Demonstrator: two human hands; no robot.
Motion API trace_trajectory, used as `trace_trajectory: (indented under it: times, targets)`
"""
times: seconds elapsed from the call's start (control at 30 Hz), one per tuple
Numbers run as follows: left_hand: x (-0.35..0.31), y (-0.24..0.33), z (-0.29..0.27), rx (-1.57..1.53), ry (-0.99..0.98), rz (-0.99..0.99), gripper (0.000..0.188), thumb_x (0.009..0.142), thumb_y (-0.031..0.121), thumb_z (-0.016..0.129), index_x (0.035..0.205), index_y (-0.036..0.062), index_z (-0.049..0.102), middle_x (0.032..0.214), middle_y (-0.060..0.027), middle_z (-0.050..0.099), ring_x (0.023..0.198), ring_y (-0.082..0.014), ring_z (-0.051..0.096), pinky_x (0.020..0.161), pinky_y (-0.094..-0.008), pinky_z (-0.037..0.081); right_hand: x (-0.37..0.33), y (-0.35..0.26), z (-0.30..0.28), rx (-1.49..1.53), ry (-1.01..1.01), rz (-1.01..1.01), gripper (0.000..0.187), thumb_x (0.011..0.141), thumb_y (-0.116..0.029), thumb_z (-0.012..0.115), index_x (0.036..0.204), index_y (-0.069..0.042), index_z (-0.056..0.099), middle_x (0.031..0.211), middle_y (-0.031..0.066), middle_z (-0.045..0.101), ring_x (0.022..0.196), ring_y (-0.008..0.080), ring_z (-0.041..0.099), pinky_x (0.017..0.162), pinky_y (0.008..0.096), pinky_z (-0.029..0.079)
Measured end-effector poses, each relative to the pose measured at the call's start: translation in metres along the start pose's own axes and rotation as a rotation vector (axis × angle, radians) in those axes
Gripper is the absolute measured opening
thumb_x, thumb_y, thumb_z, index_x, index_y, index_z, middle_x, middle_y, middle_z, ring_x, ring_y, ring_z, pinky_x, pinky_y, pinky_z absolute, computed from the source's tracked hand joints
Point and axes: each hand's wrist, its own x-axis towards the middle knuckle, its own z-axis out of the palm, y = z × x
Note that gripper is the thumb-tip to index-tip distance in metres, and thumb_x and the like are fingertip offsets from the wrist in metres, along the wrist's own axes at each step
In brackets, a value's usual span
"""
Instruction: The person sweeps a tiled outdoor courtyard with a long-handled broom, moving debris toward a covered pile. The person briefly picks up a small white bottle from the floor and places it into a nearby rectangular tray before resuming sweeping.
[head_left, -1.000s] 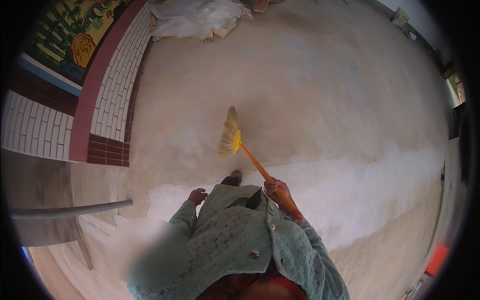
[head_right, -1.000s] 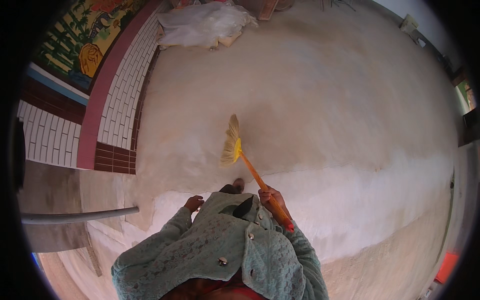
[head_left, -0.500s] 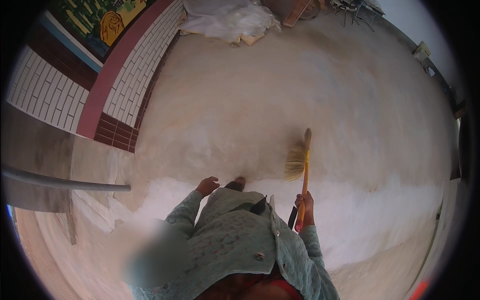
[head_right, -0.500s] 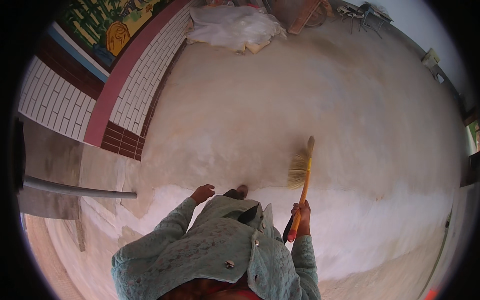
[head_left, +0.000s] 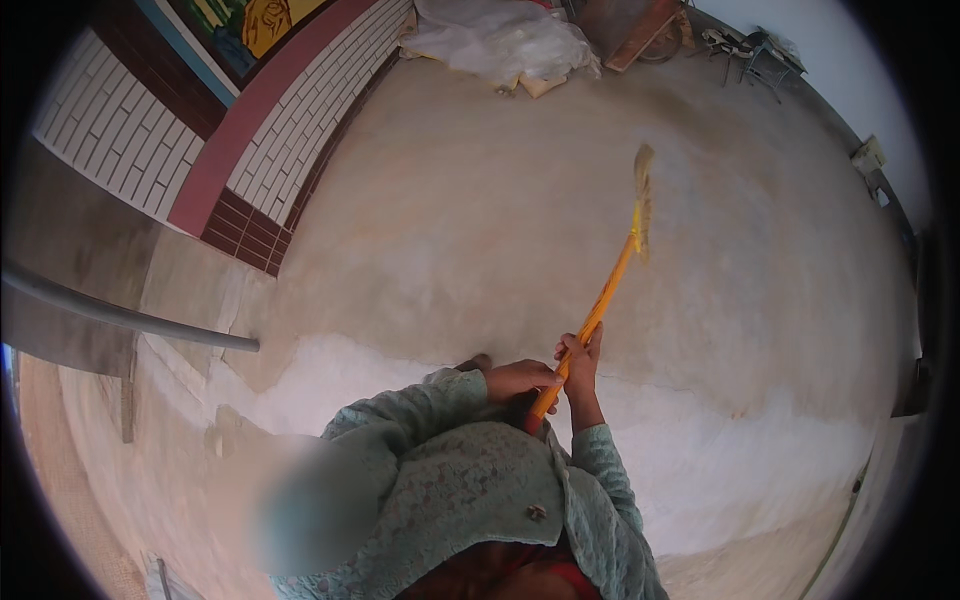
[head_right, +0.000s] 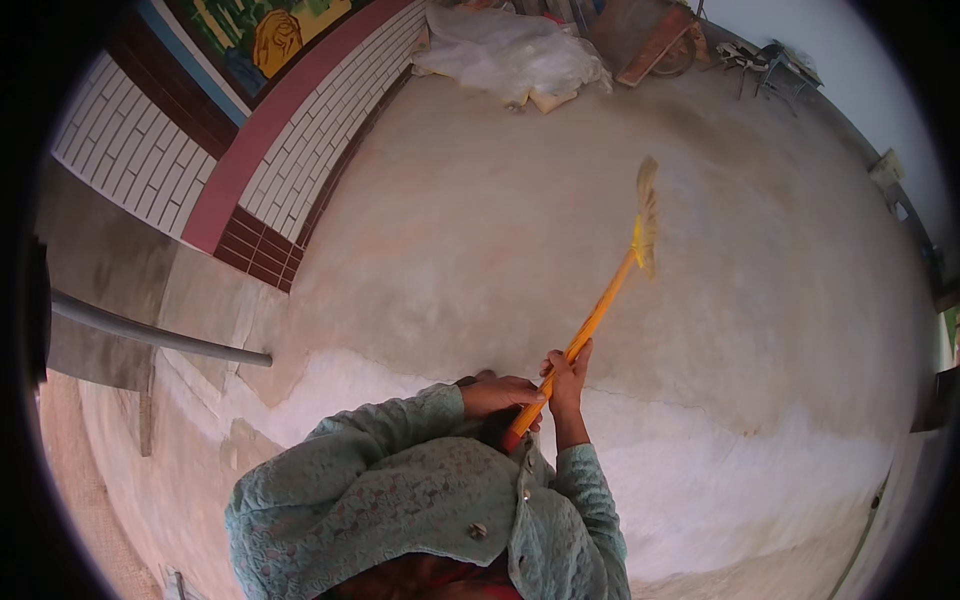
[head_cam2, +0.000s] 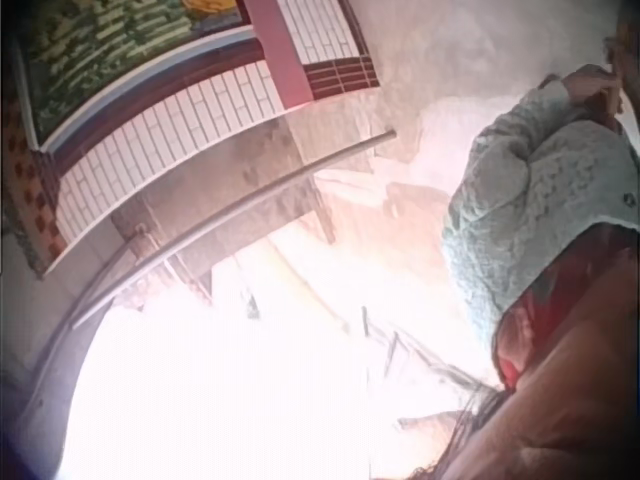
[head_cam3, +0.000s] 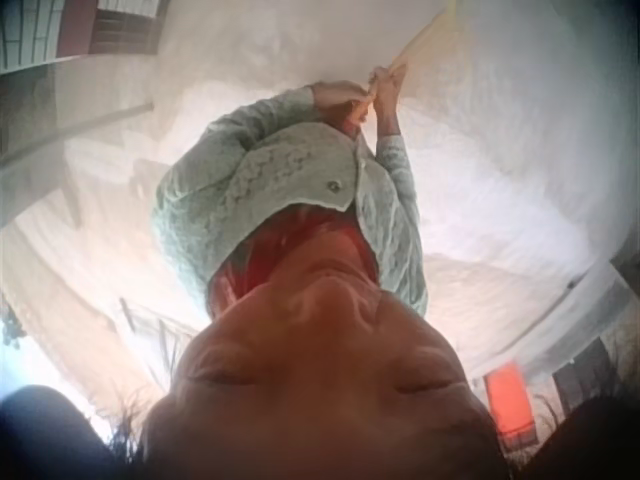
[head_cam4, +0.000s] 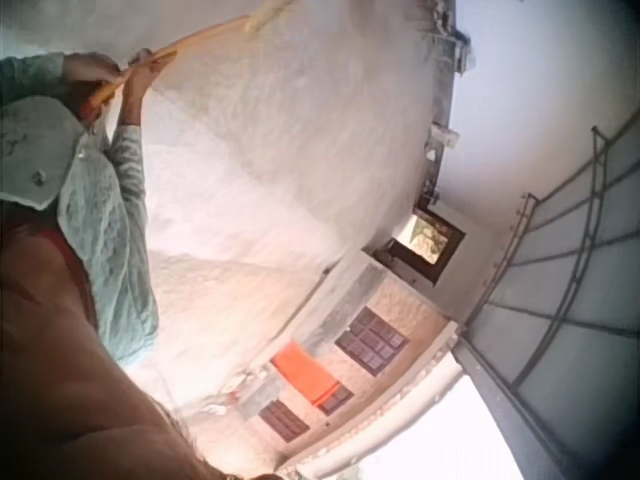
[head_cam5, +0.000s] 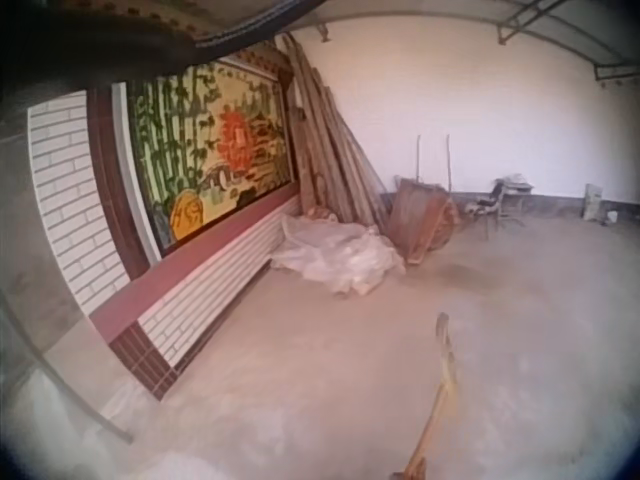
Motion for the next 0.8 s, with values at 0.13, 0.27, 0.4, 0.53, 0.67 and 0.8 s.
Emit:
trace_trajectory:
  times: [0.13,0.27,0.4,0.53,0.67,0.8]
  targets:
    - [-0.022,0.03,0.013,-0.339,0.213,0.012,0.023,0.076,0.01,0.052,0.097,0.0031,0.044,0.078,-0.0087,0.053,0.065,-0.016,0.054,0.062,-0.0345,0.049,0.018,0.003,0.023,-0.036,-0.236,0.06,0.073,0.081,-0.019,0.05,0.132,-0.013,-0.001,0.09,0.0084,0.048,0.077,0.0157,0.051,0.063,0.0294,0.045]
    - [-0.023,0.024,-0.025,-0.446,0.256,0.232,0.018,0.073,0.009,0.055,0.088,0.0041,0.048,0.075,-0.0057,0.052,0.063,-0.0133,0.053,0.063,-0.0353,0.05,0.013,0.01,0.032,-0.01,-0.44,0.232,0.069,0.083,-0.029,0.049,0.132,-0.011,0.004,0.094,0.0097,0.049,0.084,0.0169,0.052,0.07,0.0308,0.045]
    - [-0.061,0.001,-0.072,-0.589,0.363,0.2,0.011,0.073,0.008,0.055,0.079,0.0,0.051,0.065,-0.0064,0.051,0.063,-0.0156,0.053,0.071,-0.037,0.05,-0.005,0.032,-0.026,-0.079,-0.5,0.469,0.06,0.083,-0.03,0.048,0.13,-0.007,0.019,0.092,0.0101,0.052,0.081,0.0176,0.054,0.07,0.0294,0.045]
    - [-0.12,-0.026,-0.087,-0.595,0.514,0.149,0.013,0.072,0.003,0.055,0.084,0.0002,0.049,0.067,-0.005,0.053,0.06,-0.0147,0.056,0.077,-0.0401,0.047,-0.053,0.081,-0.139,-0.098,-0.044,0.486,0.049,0.083,-0.02,0.045,0.125,-0.003,0.028,0.084,0.0098,0.055,0.074,0.0176,0.055,0.064,0.0295,0.047]
    - [-0.161,-0.038,-0.095,-0.564,0.717,0.136,0.018,0.068,0.004,0.057,0.083,0.0002,0.048,0.069,-0.0063,0.051,0.062,-0.0177,0.055,0.071,-0.0381,0.051,-0.143,0.149,-0.279,0.095,0.601,0.521,0.027,0.077,-0.01,0.043,0.104,-0.008,0.046,0.067,0.0079,0.053,0.055,0.0175,0.054,0.047,0.0307,0.046]
    - [-0.178,-0.053,-0.112,-0.386,0.866,0.053,0.016,0.069,0.005,0.058,0.08,0.0019,0.048,0.068,-0.0052,0.05,0.058,-0.0146,0.052,0.053,-0.0306,0.049,-0.219,0.173,-0.307,0.131,0.586,0.544,0.008,0.074,-0.004,0.042,0.067,-0.009,0.042,0.06,0.0051,0.046,0.051,0.0174,0.051,0.045,0.0308,0.045]
